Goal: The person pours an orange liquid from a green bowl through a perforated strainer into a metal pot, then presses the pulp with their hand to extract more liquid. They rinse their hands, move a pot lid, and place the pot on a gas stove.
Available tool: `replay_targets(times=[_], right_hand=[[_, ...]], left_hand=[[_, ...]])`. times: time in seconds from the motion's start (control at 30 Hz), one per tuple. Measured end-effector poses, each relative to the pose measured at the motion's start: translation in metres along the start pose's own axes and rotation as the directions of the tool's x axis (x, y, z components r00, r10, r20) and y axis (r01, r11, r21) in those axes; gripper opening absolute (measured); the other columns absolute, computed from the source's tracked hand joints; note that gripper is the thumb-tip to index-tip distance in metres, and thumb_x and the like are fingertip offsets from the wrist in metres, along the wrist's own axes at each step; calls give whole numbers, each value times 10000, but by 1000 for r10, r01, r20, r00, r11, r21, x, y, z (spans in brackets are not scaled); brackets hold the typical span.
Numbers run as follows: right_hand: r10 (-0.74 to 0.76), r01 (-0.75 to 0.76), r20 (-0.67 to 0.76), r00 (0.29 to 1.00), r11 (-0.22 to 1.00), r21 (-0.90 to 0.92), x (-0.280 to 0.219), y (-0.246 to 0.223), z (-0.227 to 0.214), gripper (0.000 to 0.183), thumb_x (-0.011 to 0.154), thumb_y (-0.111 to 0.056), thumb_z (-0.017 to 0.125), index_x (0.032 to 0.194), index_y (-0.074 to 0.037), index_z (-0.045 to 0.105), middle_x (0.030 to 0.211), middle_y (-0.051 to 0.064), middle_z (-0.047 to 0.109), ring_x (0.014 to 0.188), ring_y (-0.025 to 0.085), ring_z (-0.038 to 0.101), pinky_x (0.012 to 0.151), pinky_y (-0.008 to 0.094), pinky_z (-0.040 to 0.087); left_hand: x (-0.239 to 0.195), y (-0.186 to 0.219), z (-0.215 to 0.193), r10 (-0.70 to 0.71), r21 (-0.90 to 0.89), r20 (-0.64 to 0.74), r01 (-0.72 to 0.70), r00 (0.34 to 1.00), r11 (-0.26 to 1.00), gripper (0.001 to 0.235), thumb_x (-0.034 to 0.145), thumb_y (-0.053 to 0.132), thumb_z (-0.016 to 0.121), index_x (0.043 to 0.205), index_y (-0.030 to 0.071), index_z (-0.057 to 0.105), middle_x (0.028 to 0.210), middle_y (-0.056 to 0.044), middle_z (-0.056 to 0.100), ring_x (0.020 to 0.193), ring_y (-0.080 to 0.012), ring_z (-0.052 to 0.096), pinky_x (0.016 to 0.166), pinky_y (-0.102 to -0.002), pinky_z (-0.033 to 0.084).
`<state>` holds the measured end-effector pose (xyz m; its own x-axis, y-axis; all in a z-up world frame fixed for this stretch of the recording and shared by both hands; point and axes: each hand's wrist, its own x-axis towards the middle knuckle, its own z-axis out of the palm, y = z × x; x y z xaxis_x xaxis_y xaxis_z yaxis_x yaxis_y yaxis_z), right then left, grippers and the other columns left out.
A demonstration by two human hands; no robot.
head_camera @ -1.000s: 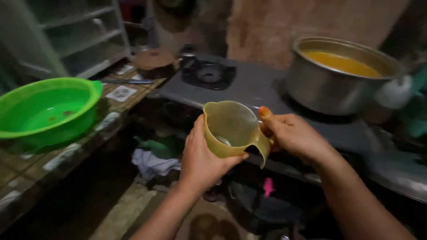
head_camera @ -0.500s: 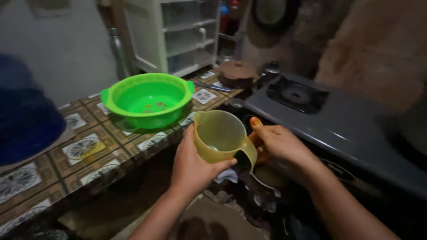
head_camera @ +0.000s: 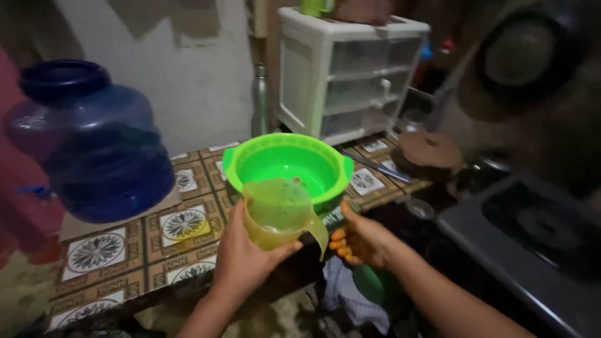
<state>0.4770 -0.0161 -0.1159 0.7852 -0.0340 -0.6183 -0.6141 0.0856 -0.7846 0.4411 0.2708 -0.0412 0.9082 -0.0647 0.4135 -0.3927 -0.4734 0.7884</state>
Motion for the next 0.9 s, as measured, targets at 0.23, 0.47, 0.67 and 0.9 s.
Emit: replay_targets(times=[0.23,0.47,0.67,0.9], right_hand=[[190,-192,98,977,981,11,101,-35,8,1157,629,-1007,395,1124,7,655,915,147,775,569,173,571,472,292,417],[276,-286,110,955,954,91,185,-30,7,1053,714,-970,443,1083,-1,626,850,112,717,520,140,541,431,258,392],[256,-279,111,960,893,354,217,-21,1,448,956,-424,581,1087,4,592,862,151,654,611,204,605,535,292,535],[4,89,-199,980,883,460,190,-2,13,247,923,-230,615,1101,-62,586,944,114,623,651,211,570,529,320,520]], left_hand=[[27,-24,-10,-38,-18,-164,35,986,999,1040,512,405,974,1358,48,485,1220,-165,693,1131,-308,689,926,-411,546],[54,-49,-35,-80,29,-219,88,973,996,1042,484,364,990,1340,42,489,1223,-163,683,1129,-308,677,935,-415,533],[76,-72,-56,-97,-26,-159,94,982,995,987,523,388,962,1334,53,509,1227,-147,708,1143,-296,699,953,-409,541],[105,-89,-71,-115,76,-154,128,981,989,1079,486,410,994,1357,51,468,1244,-186,670,1155,-339,657,946,-434,520]])
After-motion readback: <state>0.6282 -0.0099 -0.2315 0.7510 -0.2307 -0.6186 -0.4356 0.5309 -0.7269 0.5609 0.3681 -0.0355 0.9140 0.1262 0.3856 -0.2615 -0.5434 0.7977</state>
